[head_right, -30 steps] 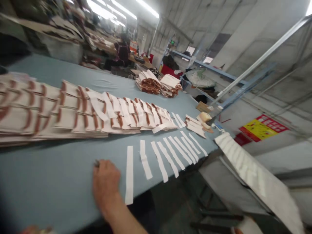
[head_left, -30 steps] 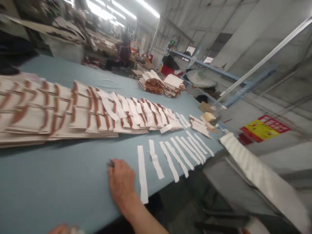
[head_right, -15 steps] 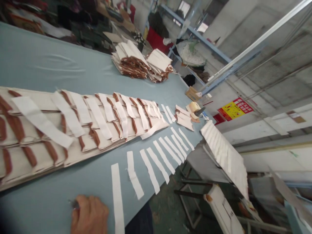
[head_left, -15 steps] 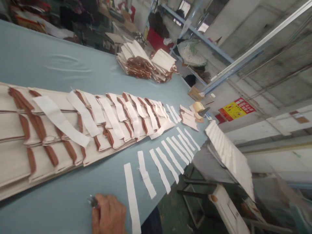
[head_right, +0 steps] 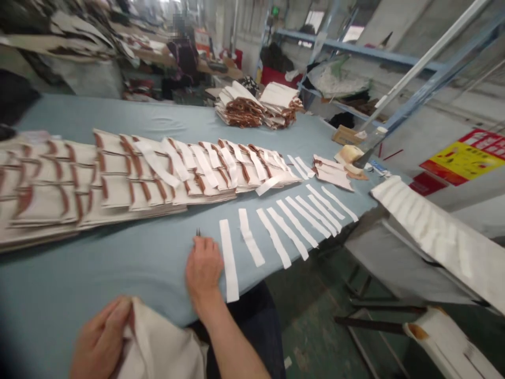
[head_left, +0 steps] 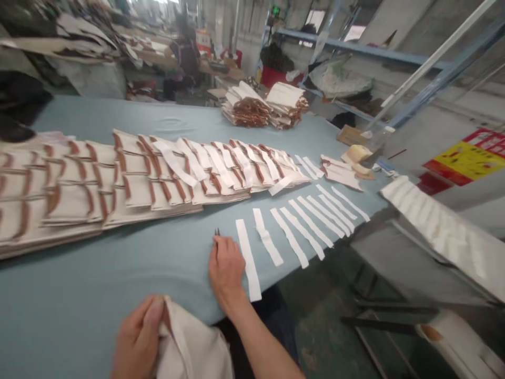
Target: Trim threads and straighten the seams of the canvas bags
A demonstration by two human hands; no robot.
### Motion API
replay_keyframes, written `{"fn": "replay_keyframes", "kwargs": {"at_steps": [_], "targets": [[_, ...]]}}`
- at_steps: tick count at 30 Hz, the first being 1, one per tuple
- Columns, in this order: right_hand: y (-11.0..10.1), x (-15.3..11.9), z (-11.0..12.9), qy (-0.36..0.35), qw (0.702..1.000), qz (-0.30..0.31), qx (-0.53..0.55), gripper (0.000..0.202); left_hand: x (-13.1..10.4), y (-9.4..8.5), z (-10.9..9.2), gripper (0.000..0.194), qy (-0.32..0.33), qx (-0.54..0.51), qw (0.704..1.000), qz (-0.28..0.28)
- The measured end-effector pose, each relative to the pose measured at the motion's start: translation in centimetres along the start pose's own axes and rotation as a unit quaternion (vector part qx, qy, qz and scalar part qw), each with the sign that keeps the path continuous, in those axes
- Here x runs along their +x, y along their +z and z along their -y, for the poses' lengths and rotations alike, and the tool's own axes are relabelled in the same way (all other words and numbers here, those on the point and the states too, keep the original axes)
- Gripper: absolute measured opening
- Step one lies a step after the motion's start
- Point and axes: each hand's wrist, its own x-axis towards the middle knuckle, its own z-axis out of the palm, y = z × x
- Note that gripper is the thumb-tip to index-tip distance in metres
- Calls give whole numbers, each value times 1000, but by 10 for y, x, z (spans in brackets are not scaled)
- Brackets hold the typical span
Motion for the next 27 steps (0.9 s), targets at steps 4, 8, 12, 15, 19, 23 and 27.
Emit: {"fn": "replay_keyframes", "kwargs": {"at_steps": [4,8,12,15,19,23,27], "targets": [[-7,-2,1,-2,1000,7,12,16,-24,-14,-12,45,-7,-39,999,3],[-12,-7,0,5,999,-19,34,28,-61,-31,-26,44,13,-43,999,4],[-29,-14,-4,-3,994,-48,95,22,-92,-43,-42,44,34,-38,998,-24],[-57,-25,-9,-21,984,-52,171,22,-108,-47,-52,43,44,-50,997,-48],[-103,-59,-4,-31,955,5,295,29,-126,-52,-62,45,46,-58,996,-49],[-149,-107,20,-105,900,118,406,26,-141,-58,-75,46,48,-46,997,-34],[-182,-140,48,-145,849,183,474,20,-152,-59,-93,46,79,-40,996,-4]]}}
